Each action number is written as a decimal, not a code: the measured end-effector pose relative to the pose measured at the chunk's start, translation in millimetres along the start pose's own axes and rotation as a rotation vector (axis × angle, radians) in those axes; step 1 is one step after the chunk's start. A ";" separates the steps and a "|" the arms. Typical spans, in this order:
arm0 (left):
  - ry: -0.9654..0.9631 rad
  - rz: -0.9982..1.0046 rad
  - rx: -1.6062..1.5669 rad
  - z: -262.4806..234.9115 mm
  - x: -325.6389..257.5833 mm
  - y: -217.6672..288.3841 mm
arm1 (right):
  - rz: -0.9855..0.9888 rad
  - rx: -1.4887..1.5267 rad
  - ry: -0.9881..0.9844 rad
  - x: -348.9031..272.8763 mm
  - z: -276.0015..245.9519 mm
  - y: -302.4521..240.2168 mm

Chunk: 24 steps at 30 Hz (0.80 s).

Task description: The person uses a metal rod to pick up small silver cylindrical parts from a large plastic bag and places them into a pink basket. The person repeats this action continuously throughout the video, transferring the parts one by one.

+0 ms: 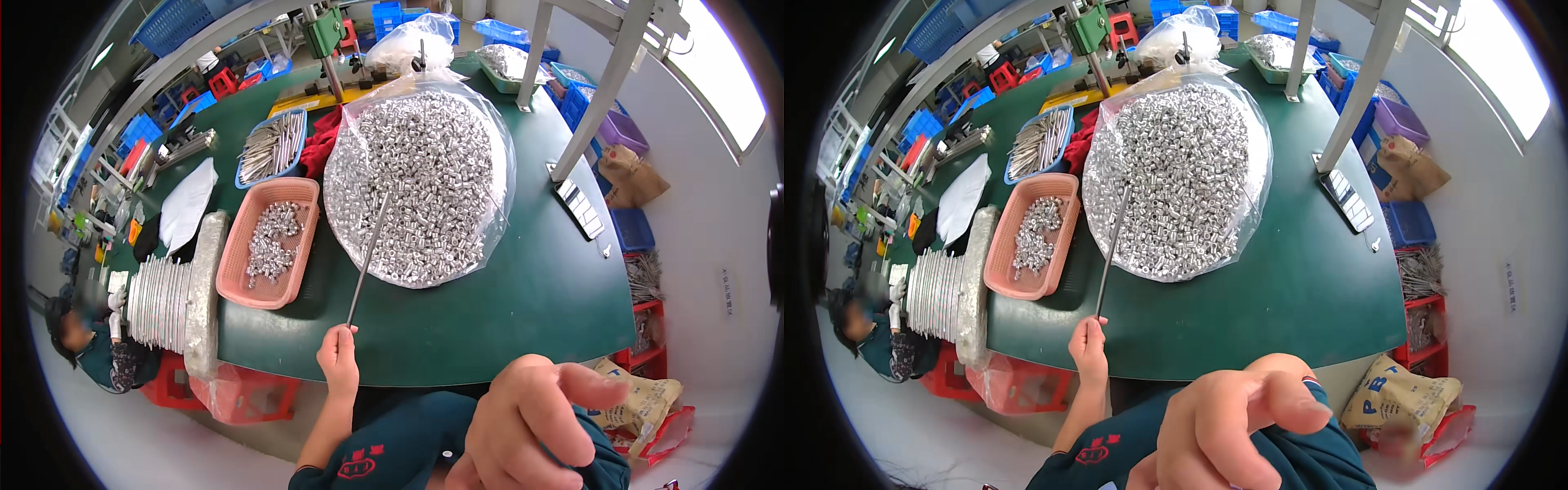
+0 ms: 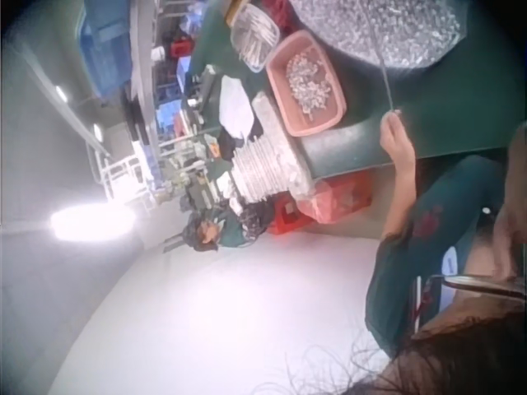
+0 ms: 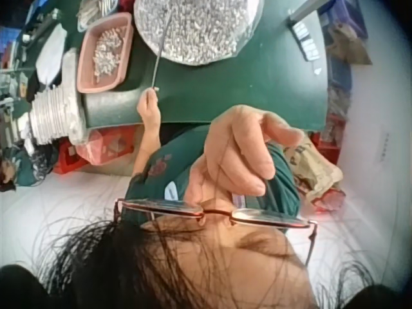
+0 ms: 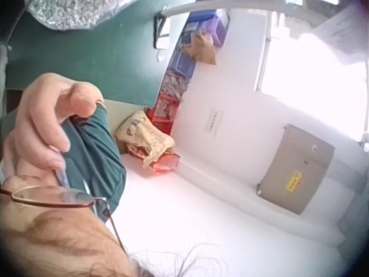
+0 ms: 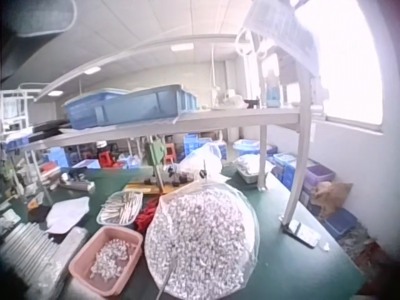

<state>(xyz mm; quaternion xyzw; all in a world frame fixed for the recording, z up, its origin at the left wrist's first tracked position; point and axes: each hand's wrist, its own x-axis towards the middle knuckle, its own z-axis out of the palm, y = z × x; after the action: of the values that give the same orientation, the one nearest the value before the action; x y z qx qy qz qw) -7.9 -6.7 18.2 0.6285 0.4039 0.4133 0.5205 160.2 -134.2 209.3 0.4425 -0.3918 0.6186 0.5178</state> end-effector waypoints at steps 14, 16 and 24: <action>0.103 0.146 0.151 8.7 9.4 -16.1 | 1.108 -2.516 0.941 -93.2 -97.6 -127.6; 0.093 0.146 0.164 6.4 8.5 -16.4 | 1.142 -2.552 0.838 -106.2 -113.0 -119.9; 0.072 0.154 0.158 5.8 9.2 -11.9 | 1.237 -2.761 0.741 -113.7 -147.6 -109.2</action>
<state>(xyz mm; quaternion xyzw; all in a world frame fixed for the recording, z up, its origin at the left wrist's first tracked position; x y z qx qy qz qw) -0.3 1.6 6.7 0.6815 0.4040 0.4415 0.4213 255.3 -11.3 59.4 -0.7556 -0.6061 -0.0282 0.2468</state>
